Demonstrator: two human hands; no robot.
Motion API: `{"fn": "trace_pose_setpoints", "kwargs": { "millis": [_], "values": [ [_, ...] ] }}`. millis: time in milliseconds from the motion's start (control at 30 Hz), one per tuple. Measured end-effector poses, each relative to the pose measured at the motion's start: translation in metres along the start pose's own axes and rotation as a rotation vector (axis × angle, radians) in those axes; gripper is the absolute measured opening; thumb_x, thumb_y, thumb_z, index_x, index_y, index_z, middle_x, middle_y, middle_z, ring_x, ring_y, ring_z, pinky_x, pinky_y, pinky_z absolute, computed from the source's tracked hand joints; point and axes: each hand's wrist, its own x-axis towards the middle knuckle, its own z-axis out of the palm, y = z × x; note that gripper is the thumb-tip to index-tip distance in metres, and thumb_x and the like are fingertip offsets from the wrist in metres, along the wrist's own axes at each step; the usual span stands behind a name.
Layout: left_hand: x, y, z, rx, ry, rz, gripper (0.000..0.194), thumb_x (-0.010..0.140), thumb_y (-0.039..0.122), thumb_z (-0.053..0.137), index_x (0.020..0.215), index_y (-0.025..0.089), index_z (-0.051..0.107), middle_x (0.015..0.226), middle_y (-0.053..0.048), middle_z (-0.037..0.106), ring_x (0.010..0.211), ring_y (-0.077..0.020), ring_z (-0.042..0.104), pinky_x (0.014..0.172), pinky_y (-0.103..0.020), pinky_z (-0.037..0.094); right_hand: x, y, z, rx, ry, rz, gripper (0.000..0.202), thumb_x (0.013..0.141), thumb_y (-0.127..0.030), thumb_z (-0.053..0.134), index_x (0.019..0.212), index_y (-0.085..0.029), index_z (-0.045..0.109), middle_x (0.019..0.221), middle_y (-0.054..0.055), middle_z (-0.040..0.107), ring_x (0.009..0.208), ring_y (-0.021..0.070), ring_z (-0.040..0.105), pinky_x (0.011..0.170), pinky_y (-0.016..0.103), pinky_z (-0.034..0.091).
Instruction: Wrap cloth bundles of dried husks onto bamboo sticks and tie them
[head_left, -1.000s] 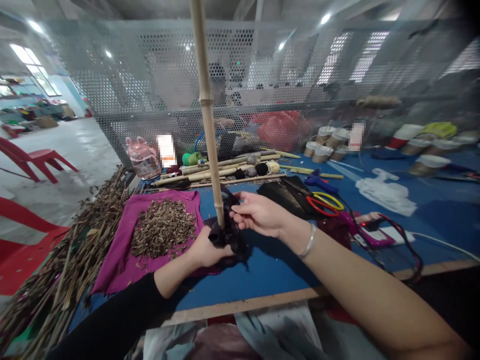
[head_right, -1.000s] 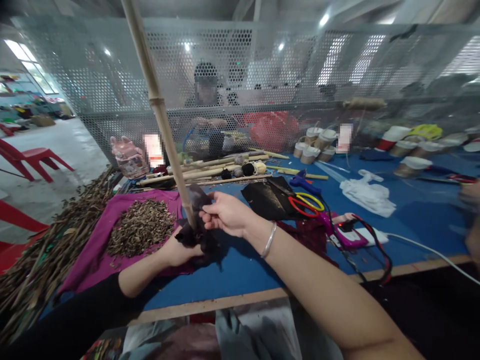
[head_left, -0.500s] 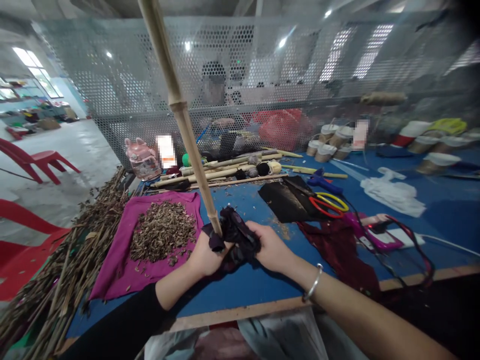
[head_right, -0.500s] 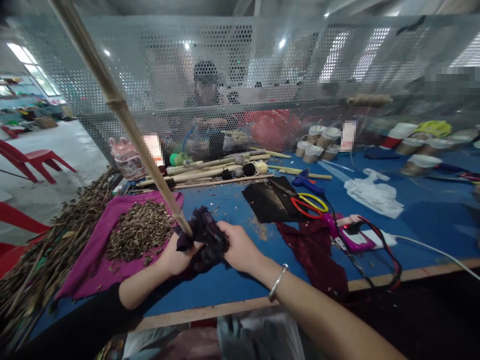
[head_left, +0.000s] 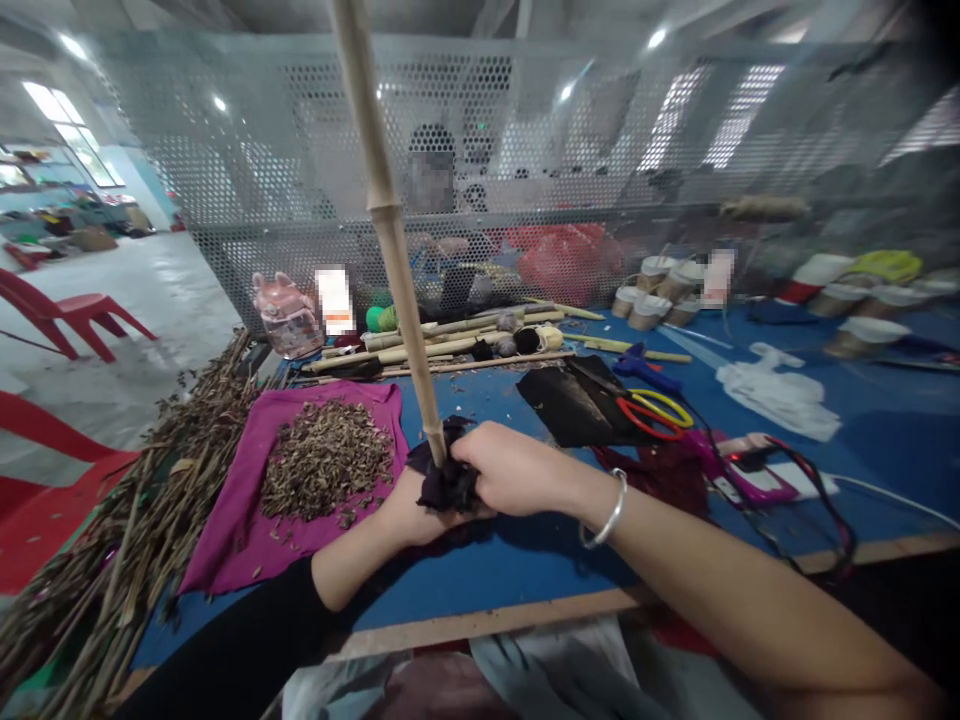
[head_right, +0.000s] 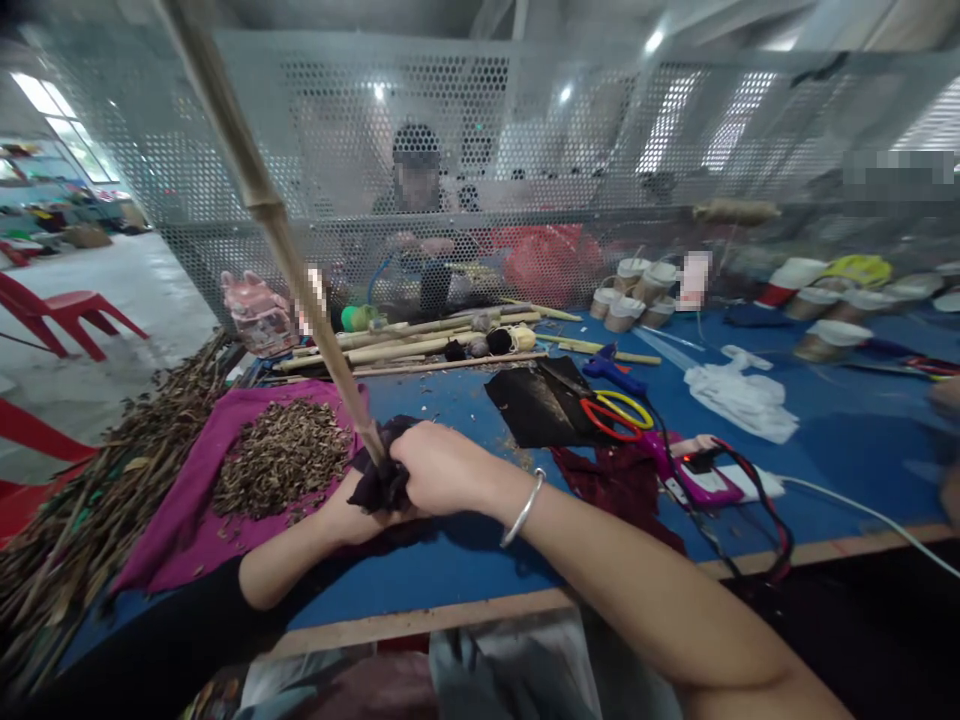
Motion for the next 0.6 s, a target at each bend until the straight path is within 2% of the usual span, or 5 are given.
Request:
{"fn": "trace_pose_setpoints", "kwargs": {
  "millis": [133, 233, 367, 467, 600],
  "values": [
    [0.003, 0.006, 0.0, -0.054, 0.045, 0.067, 0.025, 0.07, 0.03, 0.067, 0.091, 0.017, 0.064, 0.096, -0.01, 0.067, 0.098, -0.029, 0.061, 0.091, -0.045, 0.048, -0.015, -0.002, 0.005, 0.344, 0.317, -0.106, 0.033, 0.072, -0.007, 0.047, 0.094, -0.019, 0.068, 0.088, 0.006, 0.07, 0.082, 0.0169, 0.065, 0.073, 0.025, 0.046],
    [0.006, 0.013, 0.002, -0.103, 0.094, -0.039, 0.012, 0.076, 0.028, 0.062, 0.078, 0.017, 0.063, 0.078, -0.007, 0.066, 0.08, -0.0239, 0.063, 0.079, -0.039, 0.052, -0.019, 0.017, 0.035, 0.755, 0.642, -0.04, 0.062, 0.069, -0.01, 0.052, 0.13, -0.022, 0.046, 0.116, 0.007, 0.06, 0.106, 0.0169, 0.058, 0.083, 0.027, 0.047],
    [0.005, 0.009, 0.003, -0.134, 0.103, -0.033, 0.009, 0.073, 0.027, 0.064, 0.077, 0.019, 0.064, 0.079, -0.006, 0.067, 0.082, -0.0244, 0.062, 0.085, -0.041, 0.05, -0.007, 0.03, 0.079, 0.922, 0.367, -0.035, 0.108, 0.054, -0.025, 0.079, 0.143, -0.019, 0.019, 0.12, 0.011, 0.058, 0.111, 0.0228, 0.057, 0.092, 0.037, 0.046],
    [0.002, 0.003, 0.003, -0.161, 0.15, 0.005, 0.03, 0.065, 0.029, 0.068, 0.094, 0.02, 0.063, 0.096, -0.008, 0.068, 0.095, -0.0275, 0.061, 0.093, -0.044, 0.047, 0.007, 0.025, 0.091, 0.854, 0.377, -0.087, 0.105, 0.045, -0.037, 0.087, 0.135, -0.017, 0.037, 0.109, 0.008, 0.065, 0.105, 0.0255, 0.06, 0.092, 0.037, 0.047],
    [0.0, 0.002, 0.004, -0.197, 0.177, -0.06, 0.049, 0.076, 0.033, 0.059, 0.123, 0.019, 0.053, 0.105, -0.008, 0.066, 0.103, -0.0235, 0.06, 0.103, -0.043, 0.038, 0.023, 0.024, 0.09, 0.719, 0.407, -0.132, 0.085, 0.042, -0.037, 0.087, 0.119, -0.019, 0.056, 0.106, 0.004, 0.068, 0.1, 0.0262, 0.063, 0.087, 0.033, 0.049]
  ]
}}
